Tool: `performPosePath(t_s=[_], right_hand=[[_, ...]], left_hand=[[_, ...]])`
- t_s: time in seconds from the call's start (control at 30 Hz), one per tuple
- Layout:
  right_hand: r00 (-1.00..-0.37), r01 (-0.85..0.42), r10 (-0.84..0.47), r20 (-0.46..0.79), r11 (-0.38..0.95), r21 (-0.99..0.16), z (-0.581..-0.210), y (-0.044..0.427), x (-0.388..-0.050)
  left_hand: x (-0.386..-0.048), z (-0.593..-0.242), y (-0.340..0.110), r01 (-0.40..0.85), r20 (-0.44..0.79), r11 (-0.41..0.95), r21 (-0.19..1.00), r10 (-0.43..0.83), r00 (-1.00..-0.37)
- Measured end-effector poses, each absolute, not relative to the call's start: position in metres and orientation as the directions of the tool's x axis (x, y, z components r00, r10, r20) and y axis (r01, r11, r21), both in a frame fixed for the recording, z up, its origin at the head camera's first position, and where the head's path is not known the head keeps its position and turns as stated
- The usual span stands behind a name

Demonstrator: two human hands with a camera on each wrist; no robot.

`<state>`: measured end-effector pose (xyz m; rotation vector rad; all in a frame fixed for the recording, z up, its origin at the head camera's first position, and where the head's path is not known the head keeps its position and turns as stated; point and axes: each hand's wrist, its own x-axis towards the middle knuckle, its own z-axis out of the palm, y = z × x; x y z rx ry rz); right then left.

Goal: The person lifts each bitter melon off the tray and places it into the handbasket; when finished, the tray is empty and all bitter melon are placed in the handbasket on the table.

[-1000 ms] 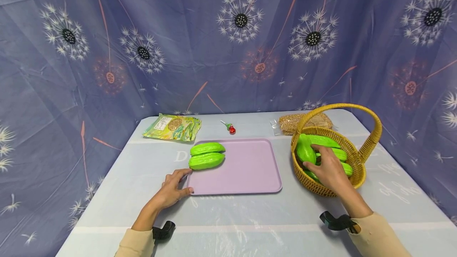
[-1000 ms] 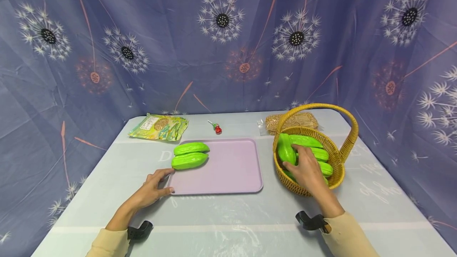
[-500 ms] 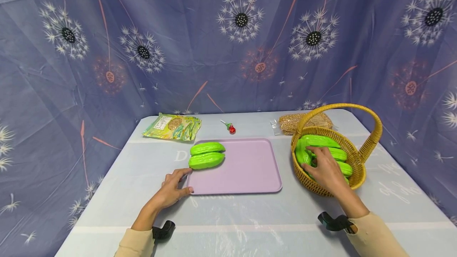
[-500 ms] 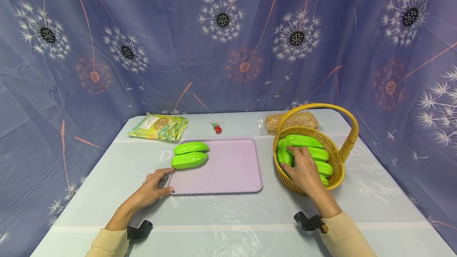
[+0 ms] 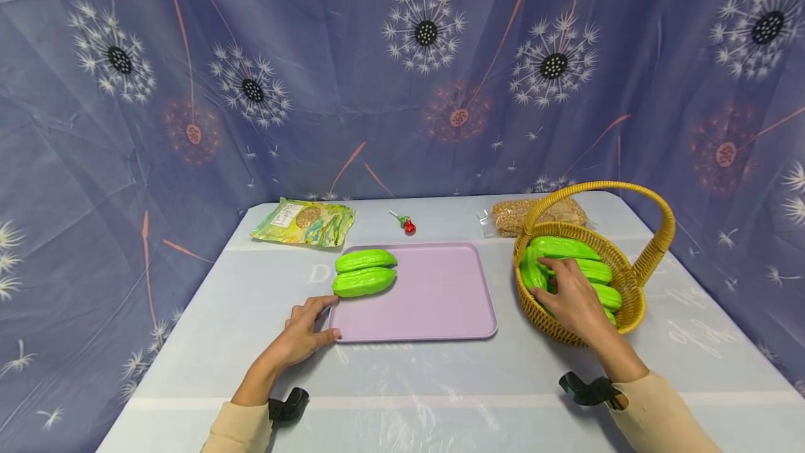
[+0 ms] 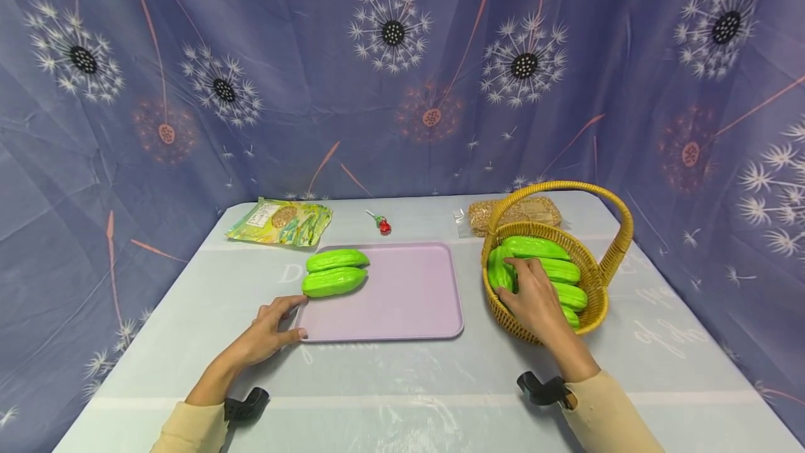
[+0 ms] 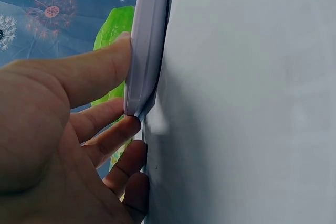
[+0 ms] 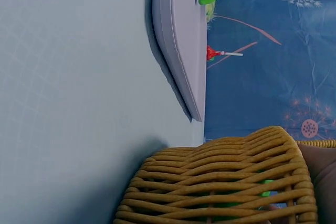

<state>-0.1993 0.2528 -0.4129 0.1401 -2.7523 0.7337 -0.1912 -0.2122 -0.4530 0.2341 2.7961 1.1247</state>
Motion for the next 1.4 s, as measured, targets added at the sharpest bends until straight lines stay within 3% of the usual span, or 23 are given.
performPosePath(t_s=[0.43, 0.87, 1.4], right_hand=[[-0.954, -0.169, -0.012, 0.299, 0.846, -0.506, -0.406, 0.253, -0.190], [-0.861, -0.355, -0.100, 0.499, 0.819, -0.450, -0.396, 0.228, -0.182], [-0.825, -0.493, -0.250, 0.507, 0.758, -0.428, -0.412, 0.165, -0.192]], left_hand=[[-0.192, -0.454, -0.212, 0.102, -0.048, 0.716, 0.691, 0.186, -0.981], [-0.192, -0.455, -0.213, 0.119, -0.032, 0.714, 0.690, 0.194, -0.980], [-0.191, -0.454, -0.212, 0.117, -0.030, 0.720, 0.684, 0.188, -0.982]])
